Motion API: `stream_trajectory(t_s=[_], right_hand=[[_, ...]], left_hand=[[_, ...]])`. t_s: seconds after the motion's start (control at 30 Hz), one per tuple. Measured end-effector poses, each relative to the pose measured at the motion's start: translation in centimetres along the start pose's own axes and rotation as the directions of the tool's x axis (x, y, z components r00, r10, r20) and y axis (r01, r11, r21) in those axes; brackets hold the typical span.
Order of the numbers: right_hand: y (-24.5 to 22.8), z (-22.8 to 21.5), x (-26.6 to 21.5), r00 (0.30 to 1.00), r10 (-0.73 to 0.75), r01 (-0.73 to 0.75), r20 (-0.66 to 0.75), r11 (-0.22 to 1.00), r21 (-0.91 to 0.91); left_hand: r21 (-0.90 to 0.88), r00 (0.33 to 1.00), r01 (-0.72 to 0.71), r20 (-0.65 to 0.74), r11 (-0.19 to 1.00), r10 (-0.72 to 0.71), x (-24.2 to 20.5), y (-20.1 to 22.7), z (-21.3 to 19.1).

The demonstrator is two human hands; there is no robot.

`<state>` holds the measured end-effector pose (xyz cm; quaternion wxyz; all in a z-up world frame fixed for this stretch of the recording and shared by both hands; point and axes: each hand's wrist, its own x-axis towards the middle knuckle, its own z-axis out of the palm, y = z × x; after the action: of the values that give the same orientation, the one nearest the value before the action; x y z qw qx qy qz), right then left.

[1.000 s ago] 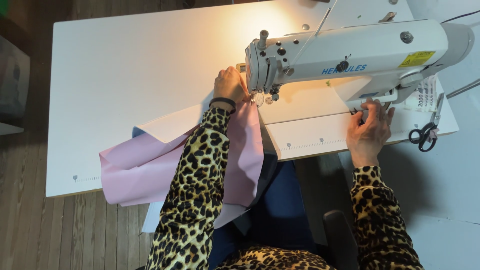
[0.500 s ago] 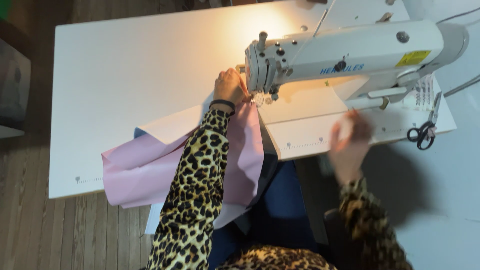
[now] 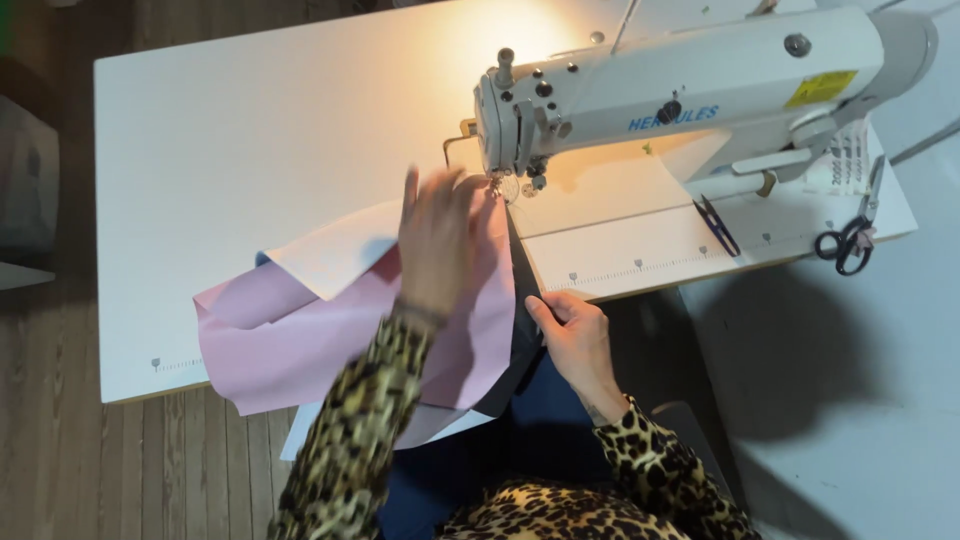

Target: Sewing together multiple pieces of colorful synthetic material using an industrial sewing machine.

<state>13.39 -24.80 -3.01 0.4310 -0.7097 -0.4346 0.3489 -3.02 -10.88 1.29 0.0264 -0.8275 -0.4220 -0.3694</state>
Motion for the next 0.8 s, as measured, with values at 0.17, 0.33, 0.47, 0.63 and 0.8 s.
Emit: stream_trajectory(t_s=[0.17, 0.33, 0.47, 0.63, 0.8], right_hand=[[0.6, 0.2, 0.1, 0.964, 0.204, -0.25, 0.168, 0.91, 0.331], [0.4, 0.1, -1.7, 0.96, 0.219, -0.257, 0.173, 0.935, 0.245], [1.7, 0.3, -1.9, 0.983, 0.054, -0.116, 0.178, 0.925, 0.361], [2.8, 0.5, -2.4, 0.979, 0.05, -0.13, 0.197, 0.901, 0.415], [2.9, 0.9, -3.3, 0.988, 0.051, -0.086, 0.147, 0.965, 0.249]], left_hand=[[-0.066, 0.948, 0.075, 0.313, 0.995, -0.051, -10.4, 5.9, -5.3], [-0.041, 0.923, 0.206, 0.341, 0.978, -0.181, -16.8, 7.4, -3.5], [0.151, 0.947, 0.142, 0.268, 0.978, -0.179, -18.3, 6.9, 1.0], [0.348, 0.966, 0.101, 0.191, 0.932, -0.175, -17.9, 6.5, 3.4], [0.268, 0.993, 0.108, -0.083, 0.957, -0.088, -16.1, 7.1, 0.3]])
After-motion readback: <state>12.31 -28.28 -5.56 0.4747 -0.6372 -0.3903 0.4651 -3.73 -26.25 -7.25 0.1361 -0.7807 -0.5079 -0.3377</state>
